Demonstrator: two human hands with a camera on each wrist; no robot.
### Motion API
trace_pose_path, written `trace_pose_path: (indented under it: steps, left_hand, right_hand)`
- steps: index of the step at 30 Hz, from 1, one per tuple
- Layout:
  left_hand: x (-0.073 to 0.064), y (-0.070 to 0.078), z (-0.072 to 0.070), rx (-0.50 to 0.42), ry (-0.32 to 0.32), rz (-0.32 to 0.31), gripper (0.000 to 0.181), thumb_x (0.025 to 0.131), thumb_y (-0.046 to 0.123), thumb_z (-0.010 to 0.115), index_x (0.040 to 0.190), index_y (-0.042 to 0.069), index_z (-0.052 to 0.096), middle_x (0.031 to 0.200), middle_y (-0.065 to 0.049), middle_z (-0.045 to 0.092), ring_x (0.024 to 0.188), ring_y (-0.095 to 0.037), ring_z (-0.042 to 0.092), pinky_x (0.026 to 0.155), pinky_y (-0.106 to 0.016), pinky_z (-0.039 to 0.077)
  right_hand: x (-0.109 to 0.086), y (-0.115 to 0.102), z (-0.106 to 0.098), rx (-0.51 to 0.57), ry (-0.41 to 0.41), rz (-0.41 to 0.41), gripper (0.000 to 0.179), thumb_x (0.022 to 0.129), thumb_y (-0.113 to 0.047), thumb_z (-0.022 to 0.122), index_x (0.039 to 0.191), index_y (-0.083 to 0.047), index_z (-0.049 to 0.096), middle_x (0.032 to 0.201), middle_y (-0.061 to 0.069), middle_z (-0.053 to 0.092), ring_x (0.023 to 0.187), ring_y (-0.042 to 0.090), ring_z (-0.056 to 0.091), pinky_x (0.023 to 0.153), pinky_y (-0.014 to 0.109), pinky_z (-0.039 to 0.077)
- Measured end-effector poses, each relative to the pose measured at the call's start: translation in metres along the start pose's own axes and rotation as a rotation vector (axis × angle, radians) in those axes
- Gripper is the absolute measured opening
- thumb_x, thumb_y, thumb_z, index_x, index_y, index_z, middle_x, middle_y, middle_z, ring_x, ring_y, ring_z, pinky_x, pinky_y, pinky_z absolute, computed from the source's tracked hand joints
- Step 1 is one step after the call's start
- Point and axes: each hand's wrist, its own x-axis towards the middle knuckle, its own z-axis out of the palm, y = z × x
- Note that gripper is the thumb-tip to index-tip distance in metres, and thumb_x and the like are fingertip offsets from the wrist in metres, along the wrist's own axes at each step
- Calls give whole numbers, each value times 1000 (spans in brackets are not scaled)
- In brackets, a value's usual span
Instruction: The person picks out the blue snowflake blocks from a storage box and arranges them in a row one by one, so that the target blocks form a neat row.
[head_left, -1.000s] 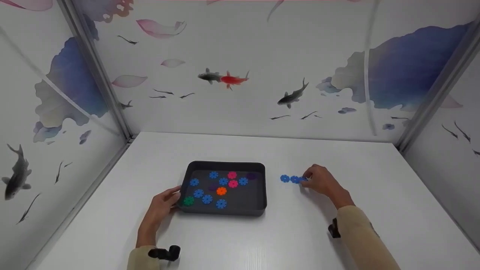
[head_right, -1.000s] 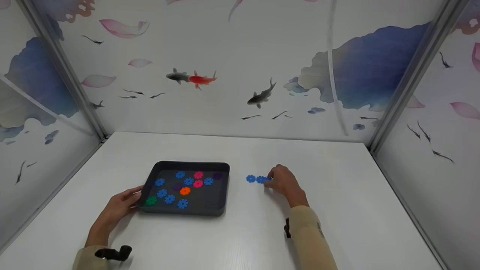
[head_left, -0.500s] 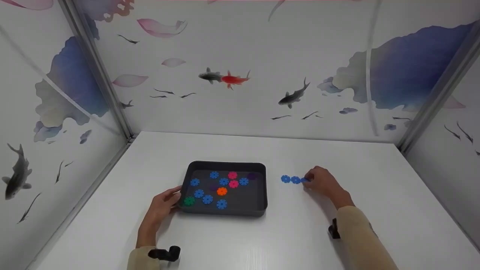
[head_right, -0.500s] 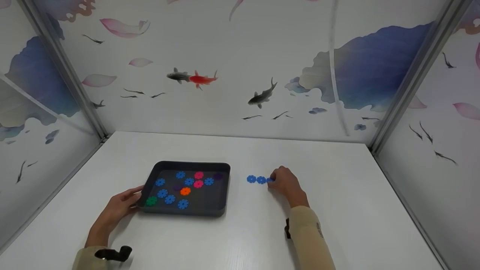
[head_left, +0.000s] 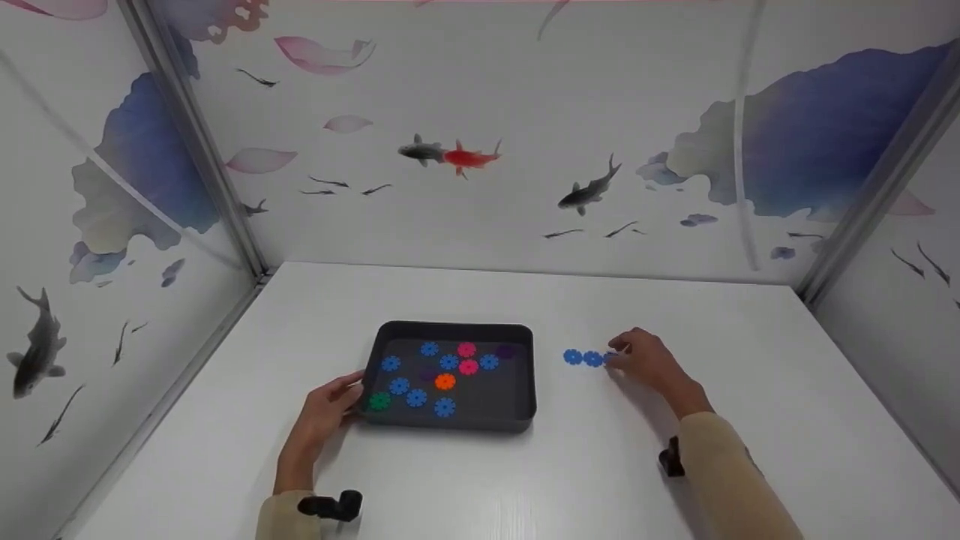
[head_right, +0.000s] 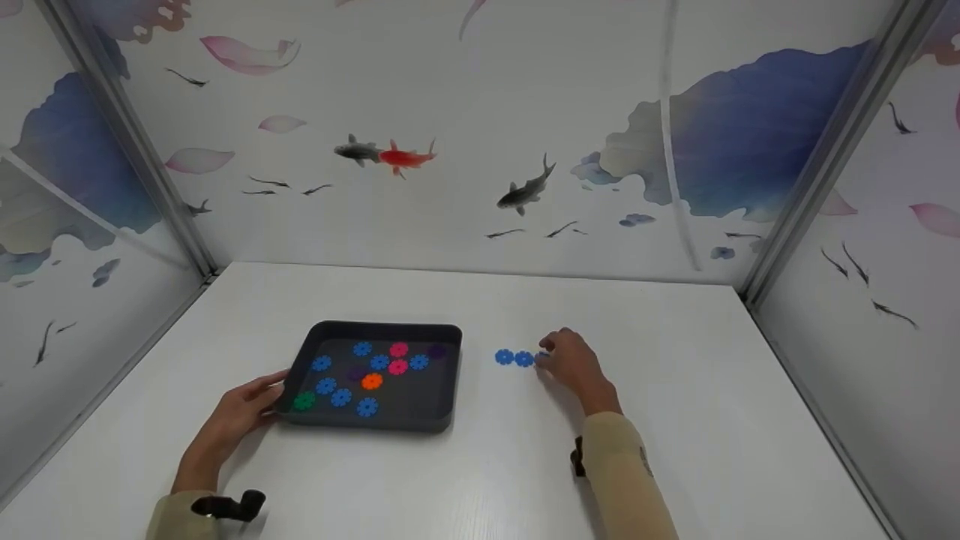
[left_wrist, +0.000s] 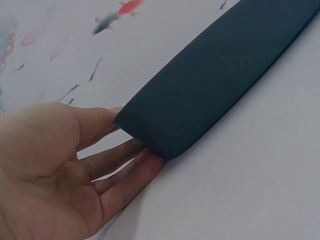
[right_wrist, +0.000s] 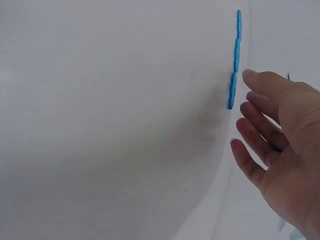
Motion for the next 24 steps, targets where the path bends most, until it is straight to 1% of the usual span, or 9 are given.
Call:
trace_pose_path:
  steps: [4, 6, 11, 14, 18, 21, 24]
  left_hand:
    - [1, -1, 0, 4, -5, -4, 43, 106, 19, 50, 148, 11, 50, 151, -21, 49, 130, -32, 56, 111, -49, 47]
    - [0, -1, -1, 5, -6, -3, 43, 106, 18, 50, 148, 11, 49, 151, -21, 49, 130, -32, 55, 111, -49, 47]
    - [1, -2, 0, 9, 2, 9, 43, 105, 18, 52, 147, 10, 50, 148, -22, 52, 128, -32, 57, 109, -47, 49]
    - [2, -3, 0, 16, 11, 13, 43, 105, 19, 52, 147, 10, 51, 145, -22, 55, 126, -30, 59, 107, -45, 50]
    - [2, -3, 0, 20, 13, 5, 43, 105, 20, 51, 147, 11, 51, 147, -20, 53, 125, -28, 58, 108, -46, 50]
    - [2, -2, 0, 19, 7, 0, 43, 106, 20, 50, 148, 12, 50, 149, -20, 52, 126, -28, 57, 110, -46, 48]
    - [2, -3, 1, 12, 3, -4, 43, 106, 20, 50, 148, 12, 50, 150, -19, 51, 128, -29, 57, 111, -47, 48]
  right_hand:
    - [-2, -11, -1, 45, 58, -53, 40, 97, -22, 66, 130, 0, 62, 123, 19, 62, 116, 35, 57, 98, 47, 54]
    - [-3, -20, -1, 77, 88, -81, 39, 98, -22, 66, 130, -1, 62, 121, 18, 63, 114, 34, 58, 95, 45, 56]
    - [-4, -49, 3, 148, 154, -141, 34, 99, -21, 65, 128, -5, 64, 117, 14, 66, 108, 28, 61, 92, 41, 57]
    - [-4, -69, 6, 167, 176, -202, 33, 98, -20, 66, 128, -6, 65, 119, 13, 67, 109, 27, 62, 94, 44, 56]
    - [-5, -95, 12, 208, 166, -262, 35, 97, -20, 67, 129, -7, 65, 122, 12, 67, 111, 27, 62, 97, 47, 54]
    - [-7, -112, 18, 231, 138, -296, 33, 97, -18, 67, 128, -8, 66, 122, 11, 67, 112, 27, 62, 96, 46, 54]
    - [-8, -124, 27, 236, 116, -329, 30, 96, -13, 67, 126, -8, 67, 122, 10, 67, 112, 27, 62, 94, 46, 55]
